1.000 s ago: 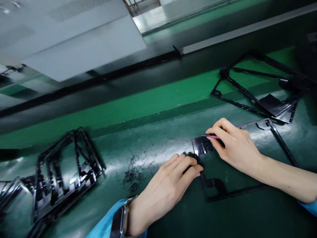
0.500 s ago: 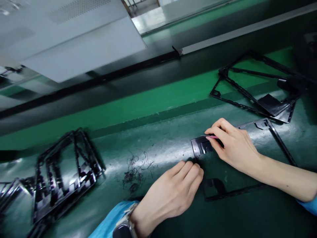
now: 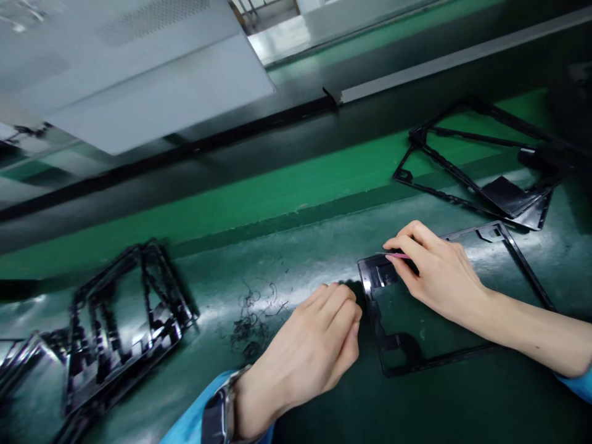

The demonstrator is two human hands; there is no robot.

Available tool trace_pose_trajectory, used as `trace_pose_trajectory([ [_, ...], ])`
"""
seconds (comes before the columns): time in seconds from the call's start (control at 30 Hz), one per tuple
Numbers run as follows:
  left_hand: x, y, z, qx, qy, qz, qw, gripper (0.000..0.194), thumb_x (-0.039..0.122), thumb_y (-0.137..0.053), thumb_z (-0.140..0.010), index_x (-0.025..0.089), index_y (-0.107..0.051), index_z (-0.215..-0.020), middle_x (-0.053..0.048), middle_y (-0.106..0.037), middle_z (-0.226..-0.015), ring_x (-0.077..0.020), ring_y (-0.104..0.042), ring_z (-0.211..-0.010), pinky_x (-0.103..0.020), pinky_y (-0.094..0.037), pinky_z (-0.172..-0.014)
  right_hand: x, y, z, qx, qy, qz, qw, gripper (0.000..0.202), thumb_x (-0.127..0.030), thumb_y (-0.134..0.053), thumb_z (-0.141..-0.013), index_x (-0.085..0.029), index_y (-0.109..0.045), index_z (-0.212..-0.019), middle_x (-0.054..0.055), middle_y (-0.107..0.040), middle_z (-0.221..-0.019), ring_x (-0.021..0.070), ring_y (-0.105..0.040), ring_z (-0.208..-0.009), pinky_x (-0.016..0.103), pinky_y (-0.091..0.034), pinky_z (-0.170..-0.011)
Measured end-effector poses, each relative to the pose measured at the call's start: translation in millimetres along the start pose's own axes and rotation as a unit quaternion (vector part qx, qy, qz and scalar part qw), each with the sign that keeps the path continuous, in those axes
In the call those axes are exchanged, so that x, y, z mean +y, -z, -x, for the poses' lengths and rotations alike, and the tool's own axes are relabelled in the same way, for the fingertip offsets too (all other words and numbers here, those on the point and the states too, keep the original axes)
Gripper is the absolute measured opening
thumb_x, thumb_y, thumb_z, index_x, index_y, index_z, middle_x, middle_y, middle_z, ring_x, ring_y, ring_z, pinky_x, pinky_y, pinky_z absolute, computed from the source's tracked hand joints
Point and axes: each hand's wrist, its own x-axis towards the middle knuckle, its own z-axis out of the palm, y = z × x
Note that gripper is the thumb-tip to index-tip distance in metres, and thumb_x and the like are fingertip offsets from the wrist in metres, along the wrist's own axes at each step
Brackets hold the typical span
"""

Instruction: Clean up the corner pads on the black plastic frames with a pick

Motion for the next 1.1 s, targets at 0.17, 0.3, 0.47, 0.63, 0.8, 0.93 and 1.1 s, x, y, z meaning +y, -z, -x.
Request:
trace_pose_trajectory([
  [0.17, -8, -15.3, 0, -0.001, 0.002, 0.011, 1.000, 0.103, 0.085, -0.064, -0.087, 0.008, -0.041, -0.152, -0.031, -0.047, -0.161, -0.0488, -0.038, -0.156, -0.068, -0.043, -0.118, -8, 16, 1, 0.036, -0.009, -0.112, 0.993, 0.014, -0.025, -0.059, -0.108, -0.016, -0.064, -0.118, 0.005, -0.065, -0.105, 0.0156, -0.065, -0.076, 0.029, -0.047, -0.061],
  [0.3, -13, -30.7, -1, -0.022, 0.006, 0.021, 1.000, 0.139, 0.096, -0.064, -0.075, 0.010, -0.010, -0.171, -0.029, -0.026, -0.175, -0.0456, -0.025, -0.163, -0.065, -0.032, -0.129, -17, 32, 18, -0.024, 0.092, -0.163, 0.982, 0.017, -0.015, -0.049, -0.111, -0.017, -0.065, -0.104, 0.004, -0.061, -0.096, 0.0148, -0.060, -0.075, 0.029, -0.044, -0.060],
  [0.47, -14, -31.4, 1, -0.033, 0.012, 0.012, 0.999, 0.141, 0.097, -0.059, -0.077, 0.009, -0.004, -0.173, -0.026, -0.020, -0.177, -0.0429, -0.019, -0.165, -0.061, -0.028, -0.133, -23, 27, 44, -0.106, 0.115, -0.091, 0.983, 0.019, -0.010, -0.048, -0.104, -0.016, -0.066, -0.105, 0.003, -0.060, -0.091, 0.0157, -0.057, -0.067, 0.031, -0.036, -0.054],
  [0.63, -12, -29.4, 1, -0.039, 0.011, 0.012, 0.999, 0.141, 0.098, -0.057, -0.078, 0.008, -0.003, -0.173, -0.025, -0.019, -0.178, -0.0433, -0.020, -0.165, -0.061, -0.027, -0.134, -19, 17, 48, -0.081, 0.146, -0.047, 0.985, 0.026, -0.001, -0.048, -0.095, -0.017, -0.068, -0.093, 0.002, -0.054, -0.082, 0.0169, -0.054, -0.067, 0.032, -0.022, -0.049],
  [0.8, -12, -28.7, 1, -0.043, 0.007, -0.003, 0.999, 0.139, 0.097, -0.055, -0.080, 0.006, -0.006, -0.173, -0.026, -0.018, -0.178, -0.0424, -0.020, -0.165, -0.060, -0.026, -0.134, -18, 16, 44, -0.065, 0.158, -0.058, 0.984, 0.025, 0.002, -0.049, -0.090, -0.015, -0.067, -0.089, 0.004, -0.058, -0.084, 0.0154, -0.053, -0.067, 0.030, -0.022, -0.047],
  [0.93, -13, -29.4, 1, -0.040, 0.003, -0.011, 0.999, 0.139, 0.098, -0.054, -0.080, 0.005, -0.008, -0.172, -0.026, -0.019, -0.177, -0.0420, -0.019, -0.166, -0.059, -0.025, -0.134, -20, 15, 43, -0.052, 0.163, -0.045, 0.984, 0.024, 0.002, -0.049, -0.089, -0.015, -0.066, -0.087, 0.005, -0.061, -0.087, 0.0161, -0.055, -0.071, 0.029, -0.020, -0.045],
  [1.1, -13, -29.2, 1, -0.047, 0.005, -0.014, 0.999, 0.140, 0.098, -0.054, -0.079, 0.006, -0.005, -0.173, -0.026, -0.019, -0.177, -0.0424, -0.019, -0.165, -0.060, -0.026, -0.134, -21, 15, 44, -0.051, 0.151, -0.053, 0.986, 0.018, 0.000, -0.054, -0.088, -0.016, -0.061, -0.084, 0.004, -0.062, -0.087, 0.0159, -0.055, -0.074, 0.030, -0.018, -0.046],
])
